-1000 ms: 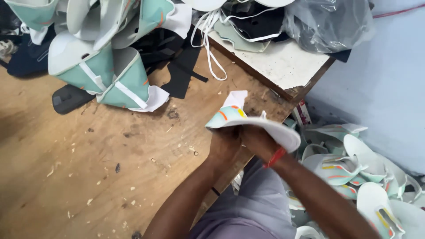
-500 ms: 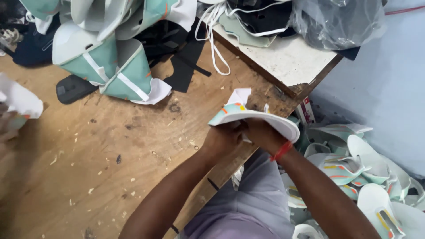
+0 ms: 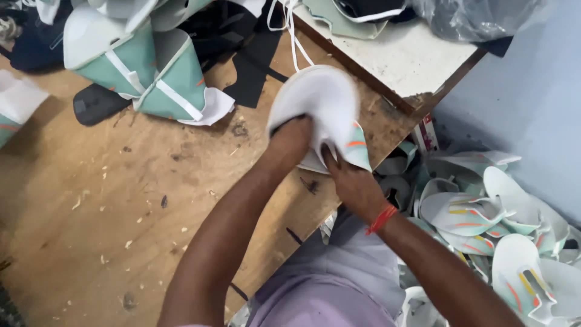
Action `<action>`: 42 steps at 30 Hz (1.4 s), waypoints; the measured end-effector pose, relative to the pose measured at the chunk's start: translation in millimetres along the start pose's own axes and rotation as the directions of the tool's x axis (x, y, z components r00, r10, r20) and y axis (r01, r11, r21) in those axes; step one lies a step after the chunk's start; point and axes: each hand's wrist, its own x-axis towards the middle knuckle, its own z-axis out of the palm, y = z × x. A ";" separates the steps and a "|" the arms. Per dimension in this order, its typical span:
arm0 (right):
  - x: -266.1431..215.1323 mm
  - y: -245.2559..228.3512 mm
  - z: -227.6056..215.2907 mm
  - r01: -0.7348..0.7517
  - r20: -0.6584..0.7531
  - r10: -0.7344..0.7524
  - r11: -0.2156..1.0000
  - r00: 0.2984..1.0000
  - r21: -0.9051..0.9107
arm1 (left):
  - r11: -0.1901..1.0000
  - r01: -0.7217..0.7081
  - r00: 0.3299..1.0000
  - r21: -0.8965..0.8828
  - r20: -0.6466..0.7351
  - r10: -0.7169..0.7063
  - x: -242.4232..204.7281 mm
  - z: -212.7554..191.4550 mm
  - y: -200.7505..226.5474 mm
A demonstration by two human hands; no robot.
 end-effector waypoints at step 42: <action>25.5 16.6 -0.4 -0.367 0.209 0.322 0.899 0.924 0.239 | 0.999 -0.045 0.945 -0.002 -0.324 0.041 -22.7 11.6 43.9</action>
